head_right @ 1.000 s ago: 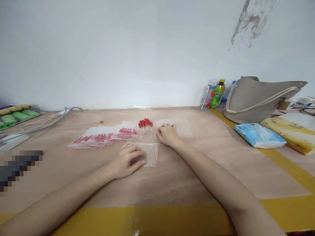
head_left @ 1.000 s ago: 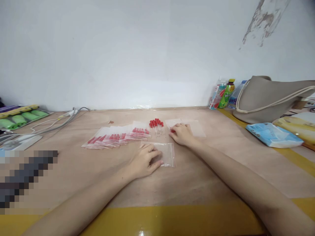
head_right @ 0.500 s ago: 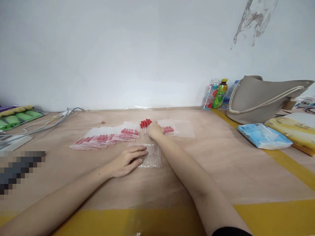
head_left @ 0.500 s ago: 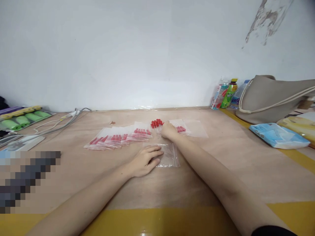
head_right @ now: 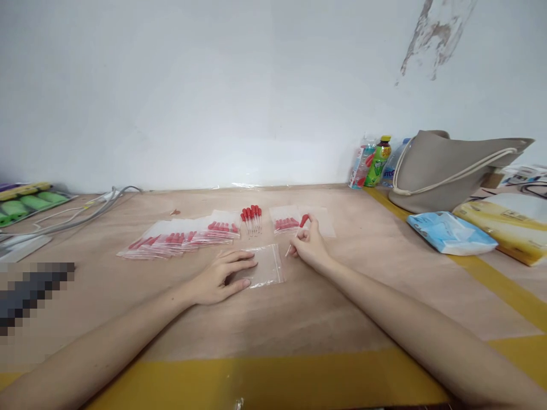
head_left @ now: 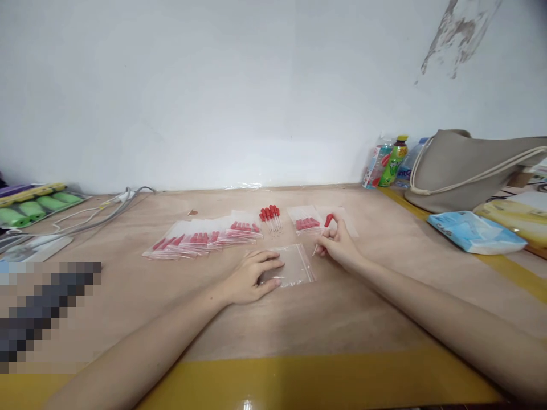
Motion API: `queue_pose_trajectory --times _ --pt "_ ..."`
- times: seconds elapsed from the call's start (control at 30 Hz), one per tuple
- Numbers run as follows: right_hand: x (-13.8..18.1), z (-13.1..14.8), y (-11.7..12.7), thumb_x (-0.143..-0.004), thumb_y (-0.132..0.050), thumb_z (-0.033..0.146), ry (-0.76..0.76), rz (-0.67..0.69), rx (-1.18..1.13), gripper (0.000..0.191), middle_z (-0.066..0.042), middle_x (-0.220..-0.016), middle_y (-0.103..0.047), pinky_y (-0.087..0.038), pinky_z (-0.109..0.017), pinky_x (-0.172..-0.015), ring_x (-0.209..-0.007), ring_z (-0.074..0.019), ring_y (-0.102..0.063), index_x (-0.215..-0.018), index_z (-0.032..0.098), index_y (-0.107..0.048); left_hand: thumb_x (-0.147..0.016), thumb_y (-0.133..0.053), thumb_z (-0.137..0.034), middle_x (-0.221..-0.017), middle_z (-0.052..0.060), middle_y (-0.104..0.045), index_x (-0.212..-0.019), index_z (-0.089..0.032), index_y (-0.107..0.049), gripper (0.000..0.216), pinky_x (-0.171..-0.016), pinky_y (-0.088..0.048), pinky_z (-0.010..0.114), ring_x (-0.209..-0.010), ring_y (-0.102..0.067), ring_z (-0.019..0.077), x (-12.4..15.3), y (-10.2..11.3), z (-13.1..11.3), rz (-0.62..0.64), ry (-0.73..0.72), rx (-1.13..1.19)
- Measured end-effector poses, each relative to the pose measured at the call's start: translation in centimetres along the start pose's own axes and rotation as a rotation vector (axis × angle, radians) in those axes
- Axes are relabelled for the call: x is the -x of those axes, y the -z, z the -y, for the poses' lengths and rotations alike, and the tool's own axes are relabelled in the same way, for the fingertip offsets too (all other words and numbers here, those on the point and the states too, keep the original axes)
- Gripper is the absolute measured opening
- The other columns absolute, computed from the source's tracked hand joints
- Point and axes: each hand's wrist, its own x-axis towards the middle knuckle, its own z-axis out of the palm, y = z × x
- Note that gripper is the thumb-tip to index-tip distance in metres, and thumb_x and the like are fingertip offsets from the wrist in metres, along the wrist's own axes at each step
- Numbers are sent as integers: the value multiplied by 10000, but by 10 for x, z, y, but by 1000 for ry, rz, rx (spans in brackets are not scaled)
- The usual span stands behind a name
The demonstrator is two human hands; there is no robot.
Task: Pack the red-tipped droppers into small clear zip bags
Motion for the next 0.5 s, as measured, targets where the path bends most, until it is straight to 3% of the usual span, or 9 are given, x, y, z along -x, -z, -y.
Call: queue_pose_trajectory --times 0.13,0.33,0.5 --pt "13 -6 -5 -640 -609 248 -13 -43 -75 761 108 -550 -520 -483 -217 -466 -485 -123 -587 -1237 218 -139 -839 -496 -409 -1265 73 -481 -1204 -254 -510 397 -981 -311 434 -1170 -424 238 0 -2 1 -10 3 5" --pt "18 -3 -11 -656 -634 369 -88 -43 -224 479 76 -588 -568 -497 -246 -505 -516 -127 -609 -949 238 -279 -836 -502 -406 -1264 79 -473 -1242 -246 -471 437 -975 -321 427 -1173 -419 244 1 -2 1 -5 4 17" --pt "19 -5 2 -578 -717 381 -115 153 -253 421 37 -679 -582 -493 -266 -611 -615 -114 -613 -788 207 -396 -835 -505 -398 -1271 78 -470 -1265 -254 -437 458 -977 -318 443 -1170 -423 245 1 -1 0 -15 6 23"
